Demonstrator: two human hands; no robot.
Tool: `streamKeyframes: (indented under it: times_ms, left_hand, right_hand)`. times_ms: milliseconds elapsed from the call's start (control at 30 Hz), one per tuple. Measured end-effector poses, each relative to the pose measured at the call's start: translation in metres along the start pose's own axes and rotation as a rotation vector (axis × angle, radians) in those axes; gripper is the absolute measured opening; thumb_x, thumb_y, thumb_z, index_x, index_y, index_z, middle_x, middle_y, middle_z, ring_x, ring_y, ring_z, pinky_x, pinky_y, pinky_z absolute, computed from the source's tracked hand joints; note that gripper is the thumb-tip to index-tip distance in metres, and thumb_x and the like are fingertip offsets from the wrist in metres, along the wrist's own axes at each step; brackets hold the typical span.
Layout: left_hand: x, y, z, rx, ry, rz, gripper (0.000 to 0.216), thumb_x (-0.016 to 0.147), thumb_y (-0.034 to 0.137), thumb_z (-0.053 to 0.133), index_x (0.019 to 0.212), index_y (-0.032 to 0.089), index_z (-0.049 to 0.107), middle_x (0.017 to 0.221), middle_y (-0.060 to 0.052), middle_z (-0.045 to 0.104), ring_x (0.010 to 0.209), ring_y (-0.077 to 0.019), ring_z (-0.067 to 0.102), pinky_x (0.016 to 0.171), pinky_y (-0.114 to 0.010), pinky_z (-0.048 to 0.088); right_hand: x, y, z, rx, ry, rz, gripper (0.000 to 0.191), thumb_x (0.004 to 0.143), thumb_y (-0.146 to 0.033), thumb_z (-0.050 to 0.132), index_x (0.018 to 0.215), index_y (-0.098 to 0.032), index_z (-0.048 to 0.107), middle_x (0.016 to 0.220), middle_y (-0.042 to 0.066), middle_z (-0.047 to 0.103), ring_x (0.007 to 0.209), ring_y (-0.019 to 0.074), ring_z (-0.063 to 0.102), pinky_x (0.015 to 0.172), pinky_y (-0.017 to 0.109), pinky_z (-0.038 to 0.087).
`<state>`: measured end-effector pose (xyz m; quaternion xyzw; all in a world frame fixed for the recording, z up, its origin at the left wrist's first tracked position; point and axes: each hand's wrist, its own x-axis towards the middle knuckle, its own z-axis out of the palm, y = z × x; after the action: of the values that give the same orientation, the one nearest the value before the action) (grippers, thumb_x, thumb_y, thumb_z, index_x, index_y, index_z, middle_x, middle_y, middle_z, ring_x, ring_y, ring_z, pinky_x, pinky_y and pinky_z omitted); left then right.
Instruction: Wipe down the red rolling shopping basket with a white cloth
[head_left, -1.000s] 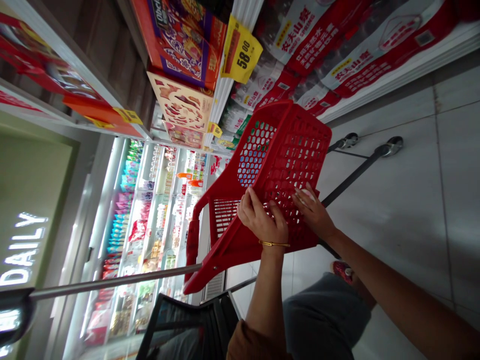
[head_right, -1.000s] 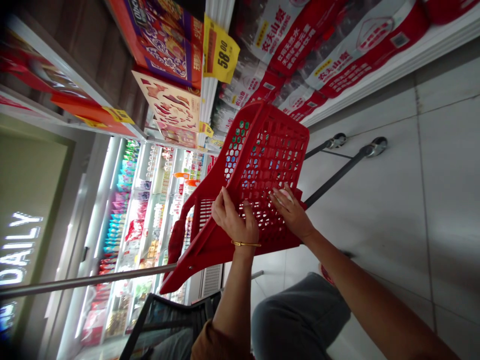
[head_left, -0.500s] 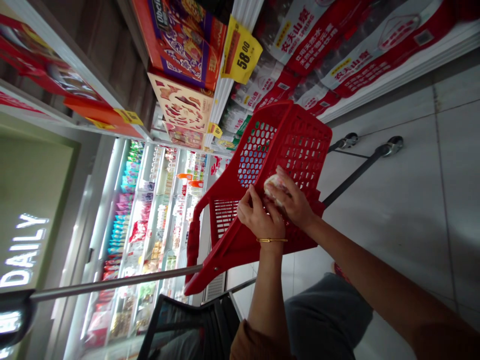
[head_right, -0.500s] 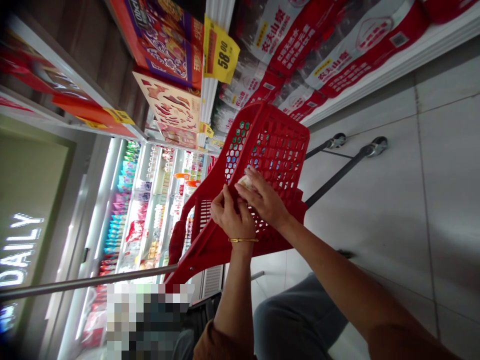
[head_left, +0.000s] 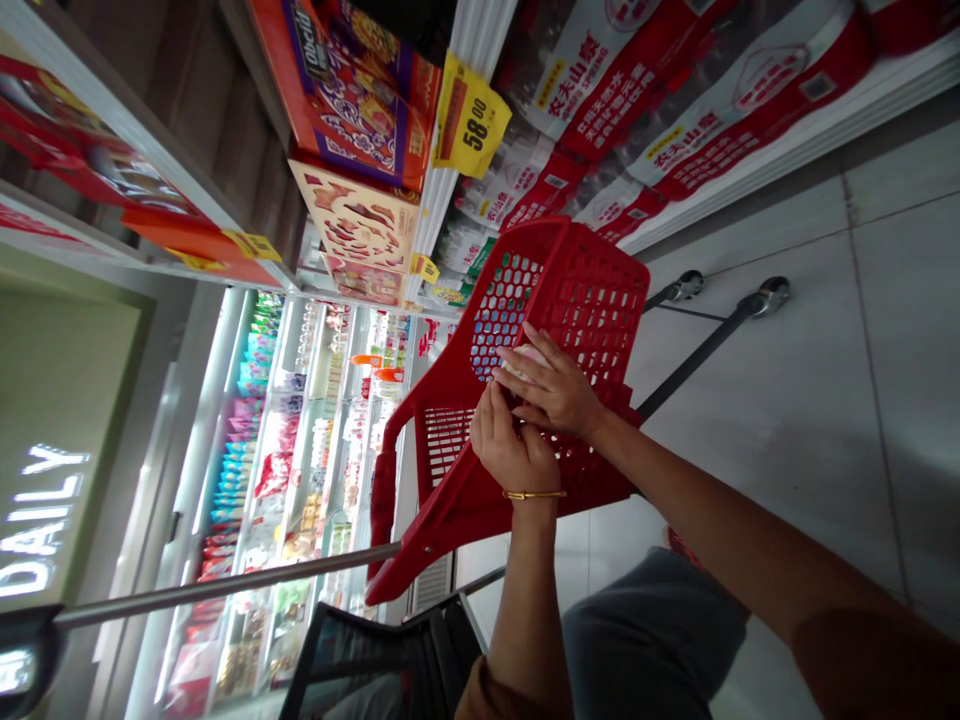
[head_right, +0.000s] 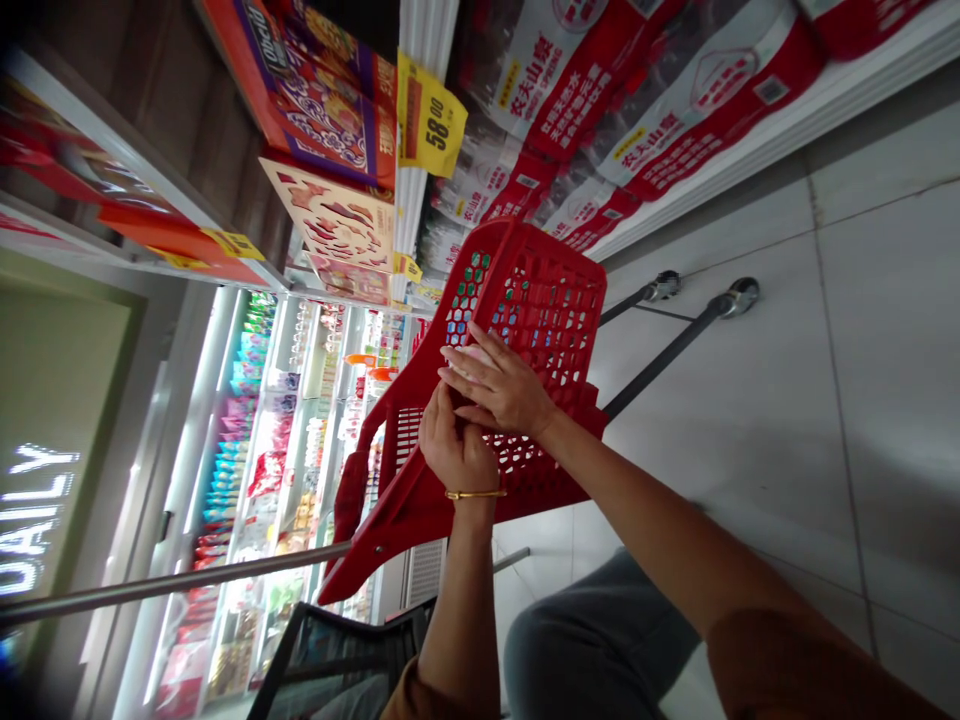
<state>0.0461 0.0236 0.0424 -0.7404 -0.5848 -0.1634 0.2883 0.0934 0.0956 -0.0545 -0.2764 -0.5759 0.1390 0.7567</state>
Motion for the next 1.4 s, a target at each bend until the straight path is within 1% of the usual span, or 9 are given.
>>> streamKeyframes:
  times_ms: [67,200,300,433,567,767,933,1133,1400]
  left_hand:
    - [-0.001,-0.001,0.0,0.006,0.006,-0.003,0.05,0.082,0.017,0.041,0.127,0.012,0.061,0.125,-0.016,0.068,0.119,-0.0251,0.061,0.105,-0.043,0.046]
    - [-0.002,-0.003,0.0,-0.014,0.024,0.015,0.048,0.083,0.016,0.041,0.126,0.012,0.062,0.124,-0.016,0.068,0.117,-0.0243,0.062,0.103,-0.041,0.047]
    - [-0.003,-0.004,0.001,-0.028,0.027,0.02,0.047,0.084,0.016,0.041,0.127,0.011,0.062,0.124,-0.017,0.068,0.116,-0.0246,0.062,0.103,-0.042,0.047]
    - [-0.004,-0.005,0.002,-0.023,0.026,0.001,0.047,0.084,0.017,0.043,0.127,0.012,0.061,0.124,-0.017,0.068,0.116,-0.0253,0.062,0.103,-0.043,0.046]
    - [-0.006,-0.006,0.001,-0.009,0.016,0.002,0.047,0.084,0.017,0.044,0.129,0.013,0.06,0.125,-0.017,0.067,0.117,-0.0259,0.061,0.104,-0.044,0.045]
    - [-0.008,-0.008,0.002,0.012,0.014,0.002,0.049,0.084,0.014,0.043,0.131,0.011,0.058,0.128,-0.018,0.065,0.119,-0.0269,0.059,0.106,-0.046,0.043]
    - [-0.008,-0.008,0.003,0.035,0.016,0.007,0.052,0.083,0.013,0.043,0.132,0.012,0.057,0.128,-0.017,0.064,0.12,-0.0276,0.058,0.106,-0.047,0.043]
    - [-0.009,-0.01,0.004,0.043,0.022,0.029,0.053,0.082,0.013,0.043,0.134,0.012,0.056,0.129,-0.017,0.064,0.12,-0.0276,0.058,0.106,-0.046,0.043]
    - [-0.01,-0.011,0.004,0.043,0.02,0.029,0.055,0.082,0.012,0.042,0.135,0.013,0.055,0.129,-0.016,0.064,0.119,-0.0271,0.059,0.106,-0.046,0.043]
  right_hand:
    - [-0.002,-0.001,0.004,0.003,-0.002,0.02,0.049,0.096,-0.051,0.048,0.136,-0.024,0.054,0.148,0.003,0.051,0.152,0.0272,0.006,0.121,0.06,0.026]
    - [-0.008,0.0,0.012,0.003,0.054,0.021,0.036,0.101,-0.027,0.044,0.135,-0.025,0.055,0.143,0.002,0.056,0.151,0.0199,0.015,0.123,0.05,0.032]
    - [-0.013,0.001,0.013,0.023,0.082,-0.019,0.04,0.101,-0.019,0.041,0.14,-0.027,0.049,0.144,0.003,0.055,0.151,0.0182,0.017,0.121,0.05,0.036]
    - [-0.019,0.001,0.01,0.031,0.068,-0.067,0.045,0.101,-0.013,0.041,0.144,-0.023,0.042,0.143,0.007,0.056,0.15,0.0209,0.019,0.118,0.053,0.04]
    - [-0.026,0.001,0.007,0.032,0.03,-0.074,0.045,0.1,-0.012,0.04,0.144,-0.024,0.044,0.142,0.007,0.056,0.15,0.0227,0.02,0.117,0.055,0.039]
    - [-0.045,0.002,-0.001,0.0,0.044,-0.084,0.049,0.1,-0.011,0.041,0.148,-0.018,0.036,0.137,0.011,0.06,0.151,0.0233,0.016,0.117,0.05,0.042]
    - [-0.081,0.009,-0.009,-0.05,-0.038,0.011,0.049,0.1,-0.008,0.038,0.147,-0.021,0.039,0.14,0.009,0.058,0.148,0.0251,0.025,0.117,0.052,0.041]
    - [-0.122,0.021,-0.011,-0.069,-0.034,0.082,0.05,0.099,-0.01,0.041,0.146,-0.025,0.04,0.141,0.008,0.058,0.147,0.0261,0.028,0.116,0.053,0.041]
    - [-0.127,0.024,-0.007,-0.059,0.022,0.106,0.054,0.096,-0.009,0.049,0.146,-0.027,0.042,0.14,0.01,0.058,0.147,0.0285,0.03,0.113,0.053,0.046]
